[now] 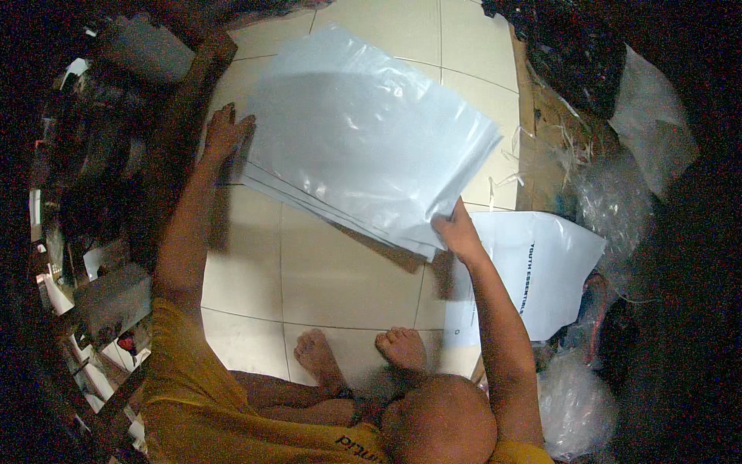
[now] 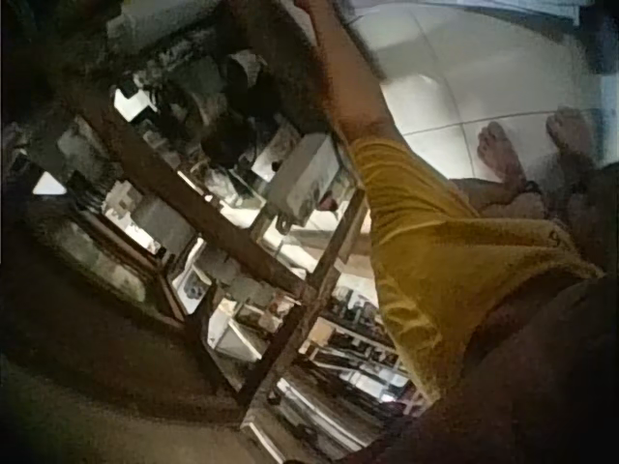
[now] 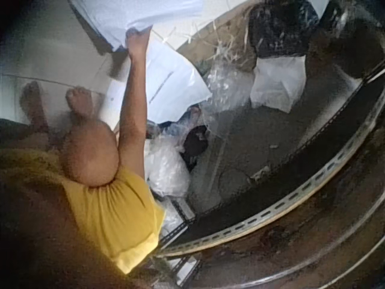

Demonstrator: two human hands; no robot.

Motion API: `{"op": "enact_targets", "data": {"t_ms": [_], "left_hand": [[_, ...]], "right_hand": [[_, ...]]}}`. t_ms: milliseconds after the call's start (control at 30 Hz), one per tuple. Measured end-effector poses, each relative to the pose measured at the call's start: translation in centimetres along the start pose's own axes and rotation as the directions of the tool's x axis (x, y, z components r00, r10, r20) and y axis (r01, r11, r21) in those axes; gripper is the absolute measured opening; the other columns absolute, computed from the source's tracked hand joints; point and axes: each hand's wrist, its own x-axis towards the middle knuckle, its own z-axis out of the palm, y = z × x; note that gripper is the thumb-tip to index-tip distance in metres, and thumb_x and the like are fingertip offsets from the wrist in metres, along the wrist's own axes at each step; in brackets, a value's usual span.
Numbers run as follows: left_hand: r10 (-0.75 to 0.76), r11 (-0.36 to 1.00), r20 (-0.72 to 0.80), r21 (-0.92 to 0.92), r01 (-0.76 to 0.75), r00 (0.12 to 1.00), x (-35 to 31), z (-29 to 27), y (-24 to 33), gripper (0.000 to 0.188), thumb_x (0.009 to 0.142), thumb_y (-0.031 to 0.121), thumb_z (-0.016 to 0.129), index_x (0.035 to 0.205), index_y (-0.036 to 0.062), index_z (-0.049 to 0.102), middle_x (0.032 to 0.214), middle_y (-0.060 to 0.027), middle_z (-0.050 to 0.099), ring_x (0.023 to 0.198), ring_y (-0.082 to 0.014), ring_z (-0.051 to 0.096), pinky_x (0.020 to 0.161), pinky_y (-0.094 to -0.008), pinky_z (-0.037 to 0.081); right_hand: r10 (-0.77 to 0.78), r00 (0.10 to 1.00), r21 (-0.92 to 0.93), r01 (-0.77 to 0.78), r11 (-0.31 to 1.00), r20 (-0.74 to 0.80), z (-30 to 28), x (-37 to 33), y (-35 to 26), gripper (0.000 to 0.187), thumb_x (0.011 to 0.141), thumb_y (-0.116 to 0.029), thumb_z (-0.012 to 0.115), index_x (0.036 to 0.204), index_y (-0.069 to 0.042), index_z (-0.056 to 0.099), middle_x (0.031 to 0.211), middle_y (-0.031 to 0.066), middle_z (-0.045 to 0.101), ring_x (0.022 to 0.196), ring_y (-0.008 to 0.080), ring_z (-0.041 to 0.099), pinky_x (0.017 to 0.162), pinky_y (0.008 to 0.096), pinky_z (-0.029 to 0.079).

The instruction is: The person sits on the floor and seals white poly mailer packages. They use a handheld tool to press the adhesive strip, then fold and stack the sealed packages. The person handles the packages one at a time, repeating the sealing and stacking process.

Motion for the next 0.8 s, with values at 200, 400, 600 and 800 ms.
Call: {"op": "enact_targets", "data": {"t_ms": [200, 400, 600, 800], "left_hand": [[0.023, 1.0, 0.179, -0.013, -0.021, 0.984, -1.3, -0.4, 1.8, 0.079, 0.078, 0.048, 0.07, 0.136, -0.0022, 0.05, 0.133, -0.0246, 0.054, 0.123, -0.0417, 0.051, 0.102, -0.0486, 0.044], [-0.02, 0.998, 0.222, -0.049, 0.031, 0.975, -1.4, -1.8, 0.8, 0.072, 0.075, 0.032, 0.07, 0.134, -0.0039, 0.05, 0.134, -0.0254, 0.053, 0.124, -0.0421, 0.051, 0.103, -0.0469, 0.044], [0.053, 0.999, -0.044, 0.005, -0.053, 0.998, -2.0, -1.5, 0.2, 0.077, 0.074, 0.036, 0.072, 0.134, -0.0043, 0.046, 0.137, -0.0287, 0.048, 0.127, -0.0421, 0.048, 0.105, -0.0446, 0.042], [-0.033, 0.99, 0.272, -0.126, 0.07, 0.962, -0.2, -2.5, 3.3, 0.078, 0.071, 0.039, 0.073, 0.132, -0.0042, 0.048, 0.133, -0.0313, 0.049, 0.126, -0.0416, 0.049, 0.106, -0.0472, 0.04]], "right_hand": [[-0.028, 0.99, -0.101, 0.043, 0.994, 0.136, 0.7, 0.7, -0.9, 0.07, 0.086, -0.009, 0.057, 0.149, 0.0, 0.029, 0.13, 0.0185, 0.056, 0.116, 0.0245, 0.056, 0.1, 0.0349, 0.044], [-0.083, 0.986, -0.08, 0.095, 0.992, 0.145, 1.5, 1.9, -2.2, 0.075, 0.084, -0.011, 0.062, 0.15, 0.0, 0.028, 0.133, 0.023, 0.054, 0.12, 0.0295, 0.055, 0.104, 0.0377, 0.042], [-0.372, 0.842, -0.676, 0.011, 0.737, -0.392, 1.6, 1.7, 1.7, 0.083, 0.082, -0.021, 0.077, 0.143, 0.01, 0.03, 0.121, 0.0203, 0.056, 0.104, 0.0314, 0.06, 0.091, 0.0374, 0.05], [0.229, 0.912, 0.118, -0.201, 0.973, -0.339, 1.5, 4.6, -0.3, 0.062, 0.085, -0.02, 0.074, 0.131, 0.007, 0.042, 0.103, 0.0131, 0.058, 0.084, 0.0183, 0.06, 0.061, 0.032, 0.05]]}}
